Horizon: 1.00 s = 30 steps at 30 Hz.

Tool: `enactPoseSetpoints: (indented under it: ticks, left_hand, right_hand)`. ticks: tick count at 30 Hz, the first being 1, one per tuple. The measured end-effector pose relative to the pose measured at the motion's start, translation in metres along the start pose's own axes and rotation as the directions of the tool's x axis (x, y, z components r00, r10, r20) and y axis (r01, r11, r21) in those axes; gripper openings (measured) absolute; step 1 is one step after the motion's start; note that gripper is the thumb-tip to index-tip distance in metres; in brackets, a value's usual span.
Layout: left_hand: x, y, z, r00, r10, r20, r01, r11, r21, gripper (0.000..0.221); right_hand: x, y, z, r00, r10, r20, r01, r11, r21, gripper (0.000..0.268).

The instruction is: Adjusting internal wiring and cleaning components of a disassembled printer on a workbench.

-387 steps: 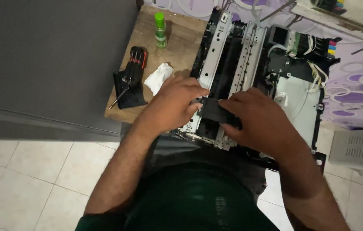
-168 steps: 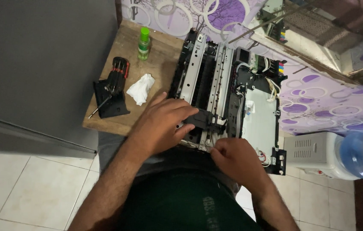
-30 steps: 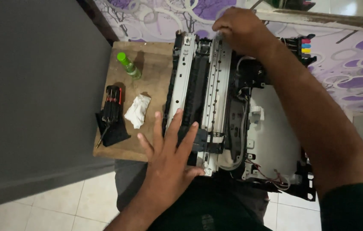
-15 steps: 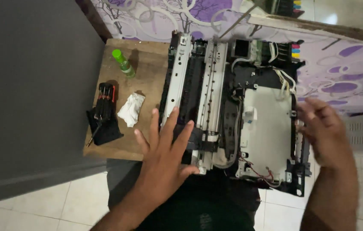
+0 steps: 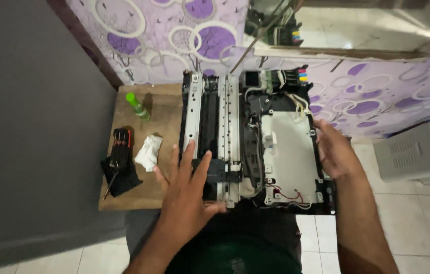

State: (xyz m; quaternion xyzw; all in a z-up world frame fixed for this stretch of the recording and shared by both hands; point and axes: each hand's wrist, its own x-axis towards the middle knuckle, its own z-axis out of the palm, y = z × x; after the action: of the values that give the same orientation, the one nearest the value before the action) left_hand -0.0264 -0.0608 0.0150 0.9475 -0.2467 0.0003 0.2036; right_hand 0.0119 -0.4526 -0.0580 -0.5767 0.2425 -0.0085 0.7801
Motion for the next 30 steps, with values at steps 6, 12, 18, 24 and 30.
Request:
enactPoseSetpoints:
  ticks: [6,12,18,24,30]
  left_hand:
    - [0.006,-0.001,-0.037,0.937,-0.065,0.344,0.1,0.991,-0.085,0.158]
    - [0.036,-0.043,-0.022,0.953,-0.303,0.023,0.291,0.888,-0.357,0.084]
    - [0.072,-0.053,-0.013,0.924,-0.337,0.181,0.352,0.934,-0.057,0.04]
    - [0.102,-0.059,0.0,0.908,-0.336,0.249,0.362,0.93,-0.065,0.044]
    - [0.13,-0.084,0.03,0.939,-0.273,0.209,0.289,0.956,-0.051,0.028]
  right_hand:
    - [-0.013,0.011,-0.02,0.991,0.026,-0.13,-0.033,0.998,-0.052,0.06]
    - [-0.057,0.042,-0.043,0.998,-0.058,0.04,0.043,0.949,0.313,0.042]
    - [-0.091,0.053,-0.041,0.99,0.001,-0.143,0.064,0.893,0.445,0.049]
    - [-0.105,0.052,-0.026,0.959,-0.006,-0.283,0.09,0.954,0.285,0.047]
    - [-0.119,0.05,-0.015,0.965,0.021,-0.261,0.094,0.902,0.422,0.036]
